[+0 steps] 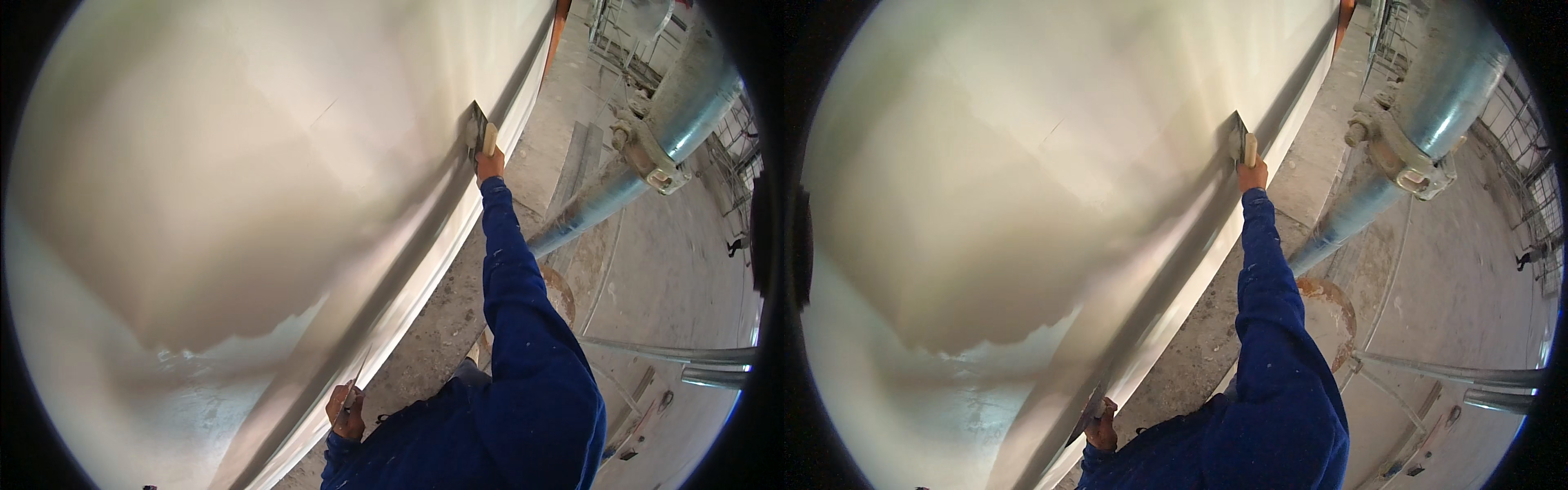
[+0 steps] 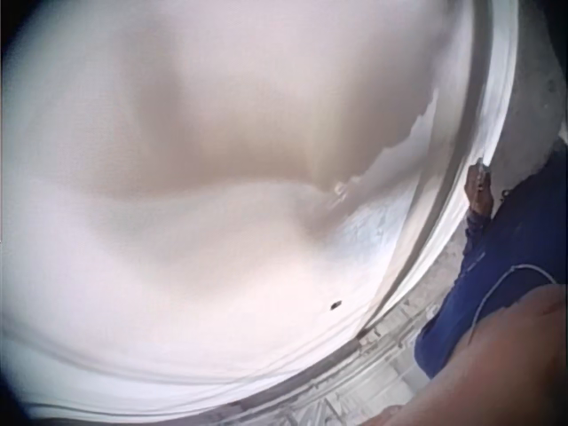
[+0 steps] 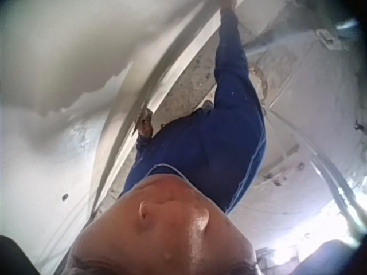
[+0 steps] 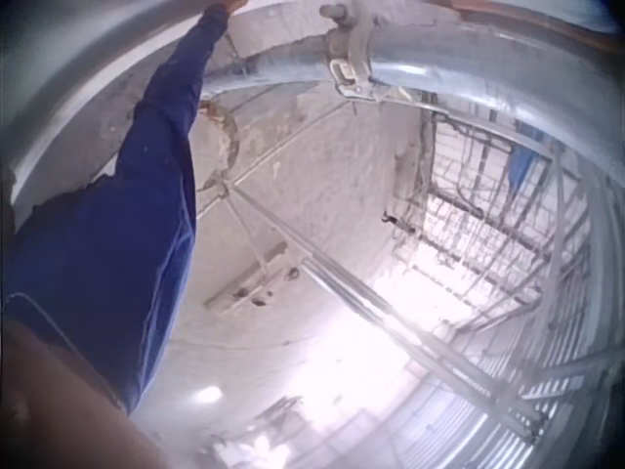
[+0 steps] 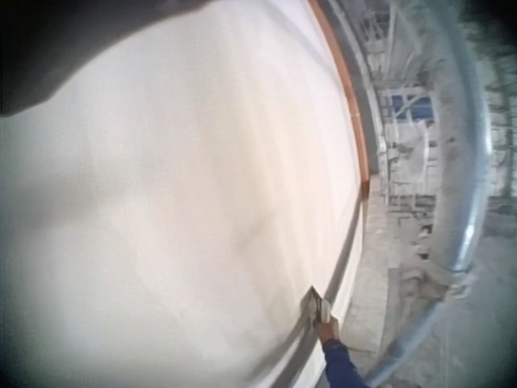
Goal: The person applies plaster to a curved wall using a hawk and trowel. They repeatedly scoop plaster from the hawk and spread it smoothly along the wall surface, working in sections while standing on scaffolding.
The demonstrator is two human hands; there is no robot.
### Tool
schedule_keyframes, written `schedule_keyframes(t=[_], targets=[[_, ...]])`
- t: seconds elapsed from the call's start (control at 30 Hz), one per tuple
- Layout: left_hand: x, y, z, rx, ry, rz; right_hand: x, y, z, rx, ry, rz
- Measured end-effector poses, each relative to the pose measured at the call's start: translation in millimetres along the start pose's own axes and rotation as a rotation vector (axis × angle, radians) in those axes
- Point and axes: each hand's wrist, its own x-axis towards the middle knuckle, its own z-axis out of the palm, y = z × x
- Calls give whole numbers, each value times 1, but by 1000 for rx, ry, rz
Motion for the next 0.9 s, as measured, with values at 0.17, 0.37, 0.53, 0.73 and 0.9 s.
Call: schedule_keyframes(t=[0.17,0.37,0.53,0.73,0.9], targets=[[-12,-5,-10,1,0,-97,-14,8,10,99,-124,-71],[-11,0,-17,-74,27,-242,-79,6,15,147,-195,-53],[-16,-10,-28,-128,8,-201,-181,-41,26,119,-161,-75],[-24,0,-34,-235,69,-234,-324,-117,43,128,-158,-123],[-31,8,-40,-404,-19,-375,-381,-135,-12,307,-454,120]])
